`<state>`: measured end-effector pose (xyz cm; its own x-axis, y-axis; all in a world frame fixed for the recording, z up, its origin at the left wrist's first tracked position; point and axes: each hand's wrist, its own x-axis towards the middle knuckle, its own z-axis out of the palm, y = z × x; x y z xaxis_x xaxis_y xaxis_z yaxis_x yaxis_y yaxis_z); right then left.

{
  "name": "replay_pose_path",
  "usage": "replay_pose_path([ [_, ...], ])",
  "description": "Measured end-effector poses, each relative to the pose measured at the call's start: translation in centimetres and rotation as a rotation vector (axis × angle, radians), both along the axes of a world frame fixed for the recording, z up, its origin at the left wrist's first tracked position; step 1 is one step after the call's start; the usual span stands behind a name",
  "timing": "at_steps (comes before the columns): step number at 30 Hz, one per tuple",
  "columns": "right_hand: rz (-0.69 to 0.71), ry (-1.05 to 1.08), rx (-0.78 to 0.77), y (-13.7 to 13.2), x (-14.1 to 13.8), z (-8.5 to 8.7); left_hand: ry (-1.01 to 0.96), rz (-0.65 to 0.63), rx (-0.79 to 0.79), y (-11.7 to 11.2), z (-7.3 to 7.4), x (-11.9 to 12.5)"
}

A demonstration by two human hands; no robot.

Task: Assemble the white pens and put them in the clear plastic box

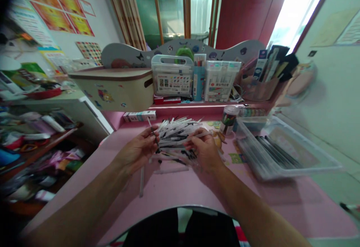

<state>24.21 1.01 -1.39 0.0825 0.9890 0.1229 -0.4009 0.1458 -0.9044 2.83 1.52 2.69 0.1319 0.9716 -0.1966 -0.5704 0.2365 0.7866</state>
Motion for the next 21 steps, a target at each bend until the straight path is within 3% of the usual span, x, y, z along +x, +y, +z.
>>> replay_pose_path([
  [3, 0.092, 0.201, -0.06, 0.4, 0.4, -0.2, -0.035, 0.03, -0.065, 0.2, -1.5, 1.2],
  [7, 0.156, 0.311, -0.083, 0.5, 0.7, -0.7, -0.027, 0.087, -0.096, 0.4, -2.8, 1.7],
  [21, 0.151, 0.342, -0.104, 0.2, 0.0, -0.6, -0.028, 0.176, -0.073, 0.2, -3.5, 2.0],
])
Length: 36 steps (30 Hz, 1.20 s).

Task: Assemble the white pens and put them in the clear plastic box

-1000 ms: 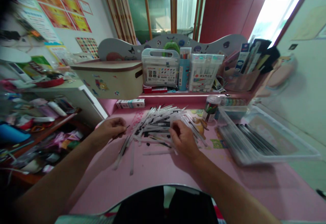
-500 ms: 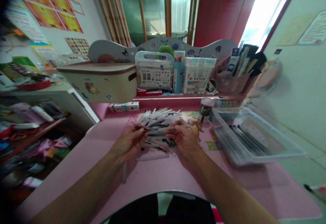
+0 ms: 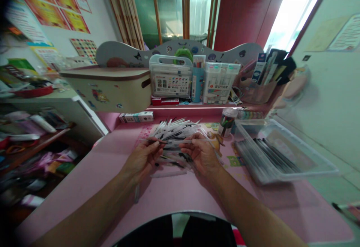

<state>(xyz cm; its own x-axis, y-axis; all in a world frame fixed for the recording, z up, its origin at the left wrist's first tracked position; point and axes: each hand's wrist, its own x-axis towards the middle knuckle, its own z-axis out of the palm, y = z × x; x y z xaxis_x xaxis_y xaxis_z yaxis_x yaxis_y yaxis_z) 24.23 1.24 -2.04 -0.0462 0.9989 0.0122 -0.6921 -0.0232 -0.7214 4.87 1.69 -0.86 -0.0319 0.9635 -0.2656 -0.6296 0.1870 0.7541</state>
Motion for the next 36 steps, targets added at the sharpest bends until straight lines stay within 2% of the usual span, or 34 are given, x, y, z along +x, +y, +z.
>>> replay_pose_path([
  [8, 0.008, -0.014, -0.03, -0.5, -0.6, 0.5, 0.003, -0.006, 0.028, 0.0, -0.5, 0.1],
  [13, -0.004, 0.008, -0.094, -0.5, -0.7, 0.7, 0.037, 0.003, 0.11, 0.1, -1.1, -0.1],
  [18, 0.006, 0.032, -0.127, -0.2, -0.5, 0.1, 0.094, -0.004, 0.129, -0.1, -0.6, 0.0],
  [26, 0.187, 0.064, -0.153, -0.4, 0.2, -0.2, 0.269, -0.055, 0.203, -0.7, -0.3, 0.2],
  [33, 0.313, -0.041, -0.099, -0.7, -0.5, -0.7, 0.39, -0.288, 0.245, -1.5, 0.3, 0.1],
  [36, 0.342, -0.181, -0.037, -0.9, -1.0, -1.3, 0.441, -0.248, 0.316, -1.6, 0.7, 0.1],
])
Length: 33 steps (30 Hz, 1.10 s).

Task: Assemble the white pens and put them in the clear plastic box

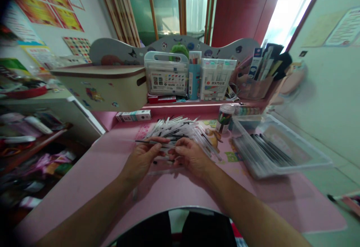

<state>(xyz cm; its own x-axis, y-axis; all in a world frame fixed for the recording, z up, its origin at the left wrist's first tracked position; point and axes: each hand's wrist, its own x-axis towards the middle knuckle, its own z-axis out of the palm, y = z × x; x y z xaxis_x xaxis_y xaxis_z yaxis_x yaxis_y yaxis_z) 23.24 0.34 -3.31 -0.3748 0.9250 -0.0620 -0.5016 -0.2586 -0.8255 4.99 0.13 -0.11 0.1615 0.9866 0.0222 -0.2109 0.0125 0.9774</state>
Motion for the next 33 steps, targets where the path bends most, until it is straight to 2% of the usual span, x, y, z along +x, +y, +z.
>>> replay_pose_path([
  [3, -0.12, -0.309, 0.254, -0.1, 0.0, -0.3, -0.039, 0.092, 0.099, 0.4, 0.5, -0.6],
  [5, -0.274, -0.622, 0.547, -0.3, 0.1, -0.1, -0.052, 0.144, 0.161, 0.6, 0.9, -1.1],
  [7, -0.359, -0.89, 0.863, -0.5, 0.0, 0.2, -0.028, 0.193, 0.206, 0.7, 1.4, -1.7],
  [9, -0.301, -1.049, 1.108, -0.9, -0.5, 0.4, 0.026, 0.239, 0.265, 0.7, 1.9, -2.1],
  [11, -0.166, -1.142, 1.24, -1.3, -1.5, 0.3, 0.072, 0.272, 0.326, 0.5, 2.3, -2.3],
  [13, -0.066, -1.205, 1.287, -1.8, -2.6, 0.0, 0.08, 0.294, 0.356, 0.4, 2.5, -2.5],
  [16, -0.01, -1.292, 1.285, -2.3, -3.7, -0.3, 0.071, 0.302, 0.362, 0.4, 2.5, -2.9],
  [22, 0.04, -1.396, 1.304, -2.7, -3.8, 0.1, 0.184, 0.163, 0.269, 0.9, 1.6, -3.7],
  [26, 0.014, -1.42, 1.321, -2.5, -3.8, 0.1, 0.271, 0.073, 0.249, 1.3, 1.1, -4.0],
  [33, -0.11, -1.474, 1.328, -1.1, -3.4, -1.1, 0.489, 0.027, 0.296, 2.0, 0.5, -4.1],
])
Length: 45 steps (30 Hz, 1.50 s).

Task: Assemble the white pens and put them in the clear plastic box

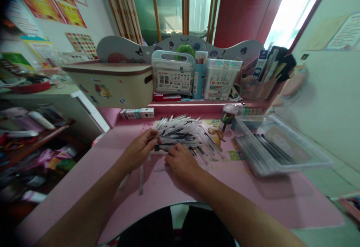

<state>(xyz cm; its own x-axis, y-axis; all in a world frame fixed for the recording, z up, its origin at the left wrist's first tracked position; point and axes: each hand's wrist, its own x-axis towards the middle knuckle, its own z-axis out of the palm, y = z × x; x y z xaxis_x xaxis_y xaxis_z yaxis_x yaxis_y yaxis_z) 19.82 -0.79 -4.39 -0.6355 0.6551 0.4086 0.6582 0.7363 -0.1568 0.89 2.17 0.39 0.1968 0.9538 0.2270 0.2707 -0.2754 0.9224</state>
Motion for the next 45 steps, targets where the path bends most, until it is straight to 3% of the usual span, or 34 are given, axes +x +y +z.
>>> replay_pose_path([
  [9, -0.054, 0.025, 0.004, 0.8, 0.3, -1.0, 0.199, -0.013, 0.174, 0.8, -1.4, 0.0],
  [16, -0.151, 0.494, -0.233, 1.1, 2.0, 1.2, 0.336, -0.034, 0.201, 0.8, -2.4, 0.3],
  [19, -0.163, 0.694, -0.377, 1.4, 2.5, 1.6, 0.318, -0.087, 0.212, 0.5, -2.5, 0.6],
  [22, -0.143, 0.791, -0.414, 1.4, 2.6, 1.7, 0.333, -0.121, 0.243, 0.0, -2.5, 1.0],
  [32, -0.117, 0.806, -0.449, 1.1, 2.5, 1.7, 0.614, -0.165, 0.296, -0.8, -1.9, 1.4],
  [45, -0.133, 0.855, -0.435, 1.2, 2.6, 1.4, 0.658, -0.146, 0.322, -1.3, -1.6, 1.6],
])
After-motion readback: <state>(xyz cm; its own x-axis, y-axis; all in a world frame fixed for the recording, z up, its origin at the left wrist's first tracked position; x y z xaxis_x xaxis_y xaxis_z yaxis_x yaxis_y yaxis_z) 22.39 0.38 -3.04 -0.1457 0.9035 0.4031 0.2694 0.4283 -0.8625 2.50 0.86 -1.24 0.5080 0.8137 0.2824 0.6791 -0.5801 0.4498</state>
